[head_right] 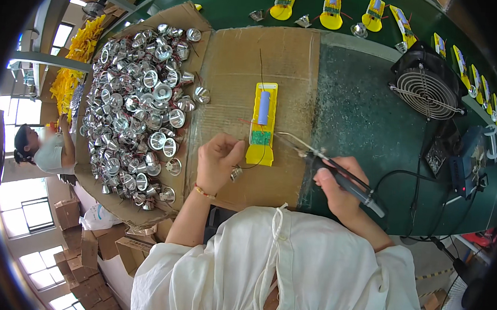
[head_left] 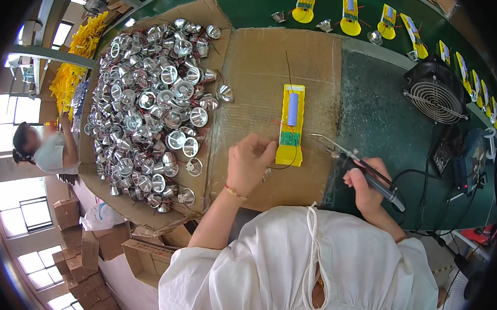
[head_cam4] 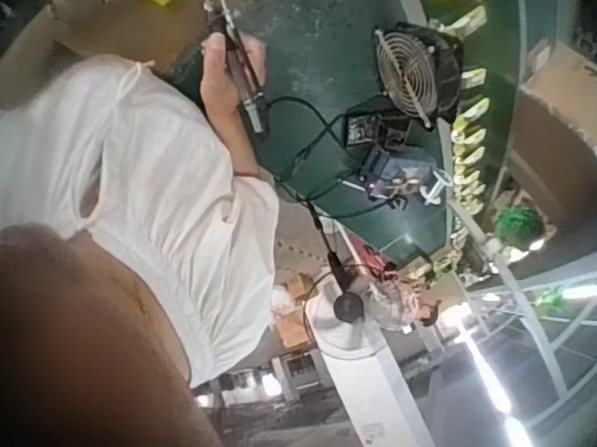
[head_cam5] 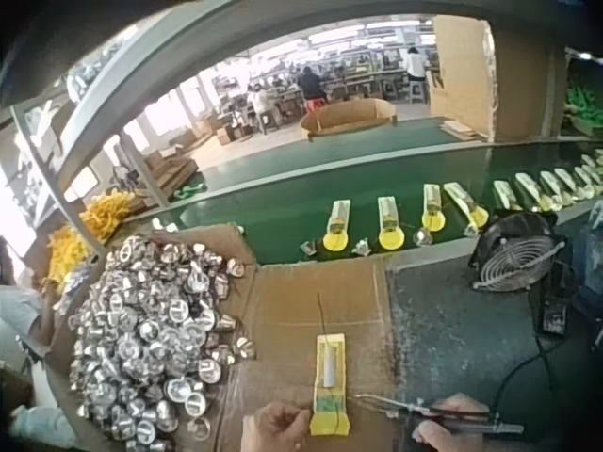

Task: Soldering wires to small circuit boards as part of a flashlight assembly line.

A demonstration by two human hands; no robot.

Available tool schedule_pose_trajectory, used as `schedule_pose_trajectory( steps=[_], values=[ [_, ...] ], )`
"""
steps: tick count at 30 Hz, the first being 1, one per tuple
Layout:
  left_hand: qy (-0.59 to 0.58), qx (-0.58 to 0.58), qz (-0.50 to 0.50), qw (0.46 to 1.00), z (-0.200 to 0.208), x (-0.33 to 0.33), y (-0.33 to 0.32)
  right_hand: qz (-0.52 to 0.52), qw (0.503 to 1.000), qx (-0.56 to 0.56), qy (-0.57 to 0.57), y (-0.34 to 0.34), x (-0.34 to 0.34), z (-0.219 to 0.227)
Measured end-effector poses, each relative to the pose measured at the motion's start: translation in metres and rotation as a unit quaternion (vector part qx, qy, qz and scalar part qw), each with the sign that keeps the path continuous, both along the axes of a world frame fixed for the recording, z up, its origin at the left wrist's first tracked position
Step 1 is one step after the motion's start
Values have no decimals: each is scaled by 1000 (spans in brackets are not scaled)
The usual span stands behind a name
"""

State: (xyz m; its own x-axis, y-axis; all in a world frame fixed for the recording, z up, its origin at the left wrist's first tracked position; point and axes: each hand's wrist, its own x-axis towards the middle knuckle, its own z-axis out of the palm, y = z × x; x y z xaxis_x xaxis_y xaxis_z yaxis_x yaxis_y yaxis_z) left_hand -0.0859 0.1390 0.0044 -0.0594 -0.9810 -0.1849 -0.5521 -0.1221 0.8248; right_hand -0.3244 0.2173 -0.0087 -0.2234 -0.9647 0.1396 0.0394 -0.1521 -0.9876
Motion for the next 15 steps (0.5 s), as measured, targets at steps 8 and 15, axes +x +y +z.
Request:
schedule_pose_trajectory(
  steps=[8, 15],
  values=[
    [10, -2, 29, 1000, -9, -12, 12, 53, 992, -3, 118, -10, 12, 3],
    [24, -18, 47, 998, -14, -12, 12, 61, 993, 53, 88, -13, 18, 5]
  ],
)
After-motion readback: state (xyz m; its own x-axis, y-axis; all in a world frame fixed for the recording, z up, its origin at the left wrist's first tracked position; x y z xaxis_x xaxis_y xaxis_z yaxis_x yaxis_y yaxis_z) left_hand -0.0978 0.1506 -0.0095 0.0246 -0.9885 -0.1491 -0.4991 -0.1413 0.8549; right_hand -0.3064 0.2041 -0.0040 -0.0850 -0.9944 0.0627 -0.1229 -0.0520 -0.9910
